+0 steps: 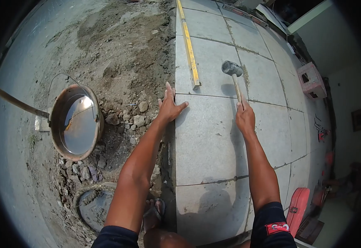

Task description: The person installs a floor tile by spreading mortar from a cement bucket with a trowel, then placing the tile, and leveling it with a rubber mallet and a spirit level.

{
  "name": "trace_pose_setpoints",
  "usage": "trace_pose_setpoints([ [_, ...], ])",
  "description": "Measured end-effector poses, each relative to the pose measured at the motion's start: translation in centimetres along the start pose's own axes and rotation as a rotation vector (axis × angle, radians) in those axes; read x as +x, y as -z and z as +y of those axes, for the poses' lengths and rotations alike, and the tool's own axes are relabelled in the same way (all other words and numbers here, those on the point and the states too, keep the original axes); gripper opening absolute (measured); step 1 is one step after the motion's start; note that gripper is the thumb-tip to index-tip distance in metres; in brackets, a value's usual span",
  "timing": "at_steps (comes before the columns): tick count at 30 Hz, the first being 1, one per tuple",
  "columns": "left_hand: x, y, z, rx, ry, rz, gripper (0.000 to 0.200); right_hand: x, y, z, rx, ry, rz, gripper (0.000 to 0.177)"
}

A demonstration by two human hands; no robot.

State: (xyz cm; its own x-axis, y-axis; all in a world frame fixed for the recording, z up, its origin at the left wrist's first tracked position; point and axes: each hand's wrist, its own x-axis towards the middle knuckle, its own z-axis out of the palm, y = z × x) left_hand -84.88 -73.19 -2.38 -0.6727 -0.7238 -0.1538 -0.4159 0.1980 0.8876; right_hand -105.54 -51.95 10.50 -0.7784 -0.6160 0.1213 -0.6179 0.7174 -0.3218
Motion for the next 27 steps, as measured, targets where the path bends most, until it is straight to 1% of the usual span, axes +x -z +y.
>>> trace_pose_setpoints([
  [2, 0.5, -0.1, -0.3, -0.099, -0.012, 0.039, 0.137, -4.3, 1.8, -0.8, 0.077, -0.032, 0.004, 0.049],
  [3, 0.0, -0.1, 0.3, -0.131, 0.001, 0.053, 0.137, -7.0, 2.8, -0.3, 0.134, -0.030, -0.014, 0.049],
  [4, -0.3, -0.6, 0.6, -0.147, -0.005, 0.067, 0.137, -9.5, 2.5, 1.5, 0.195, 0.003, -0.009, 0.050],
  [5, -0.6, -1.1, 0.5, -0.136, 0.026, 0.139, 0.135, -12.6, 4.1, 0.6, 0.259, -0.081, -0.092, 0.050],
  [6, -0.9, -1.4, 0.8, -0.122, 0.056, 0.210, 0.134, -15.6, 3.6, 2.8, 0.296, -0.030, -0.075, 0.050],
  [7, -1.9, -1.4, 1.4, -0.154, 0.048, 0.249, 0.131, -18.9, 4.8, 2.7, 0.340, -0.106, -0.125, 0.049],
  [10, -4.6, -1.5, 2.7, -0.130, 0.051, 0.262, 0.128, -28.4, 6.3, 4.0, 0.331, -0.222, -0.111, 0.047],
  [12, -6.8, -1.7, 3.4, -0.126, 0.048, 0.277, 0.125, -34.6, 5.1, 7.9, 0.414, -0.289, -0.055, 0.045],
  [13, -8.2, -1.8, 3.8, -0.105, 0.049, 0.267, 0.124, -36.4, 5.6, 8.1, 0.423, -0.298, -0.063, 0.045],
  [15, -10.7, -2.3, 4.0, -0.071, 0.040, 0.255, 0.119, -39.8, 6.2, 8.5, 0.416, -0.371, -0.026, 0.039],
  [16, -12.3, -2.5, 4.2, -0.058, 0.039, 0.246, 0.119, -41.0, 6.2, 9.1, 0.425, -0.384, -0.027, 0.039],
  [18, -15.5, -2.6, 4.7, -0.024, 0.059, 0.178, 0.119, -42.8, 6.2, 10.7, 0.349, -0.372, -0.023, 0.033],
  [22, -22.0, -4.1, 3.7, 0.077, 0.014, 0.130, 0.117, -45.8, 7.2, 12.0, 0.391, -0.401, -0.009, 0.028],
  [24, -24.9, -5.0, 2.9, 0.074, 0.097, 0.044, 0.115, -47.8, 6.4, 14.4, 0.333, -0.311, 0.043, 0.026],
  [25, -26.3, -5.3, 2.7, 0.052, 0.095, 0.027, 0.115, -48.7, 6.1, 15.1, 0.345, -0.315, 0.040, 0.026],
  [27, -28.4, -5.9, 2.5, 0.052, 0.125, 0.007, 0.115, -50.5, 6.0, 16.4, 0.352, -0.272, 0.104, 0.026],
])
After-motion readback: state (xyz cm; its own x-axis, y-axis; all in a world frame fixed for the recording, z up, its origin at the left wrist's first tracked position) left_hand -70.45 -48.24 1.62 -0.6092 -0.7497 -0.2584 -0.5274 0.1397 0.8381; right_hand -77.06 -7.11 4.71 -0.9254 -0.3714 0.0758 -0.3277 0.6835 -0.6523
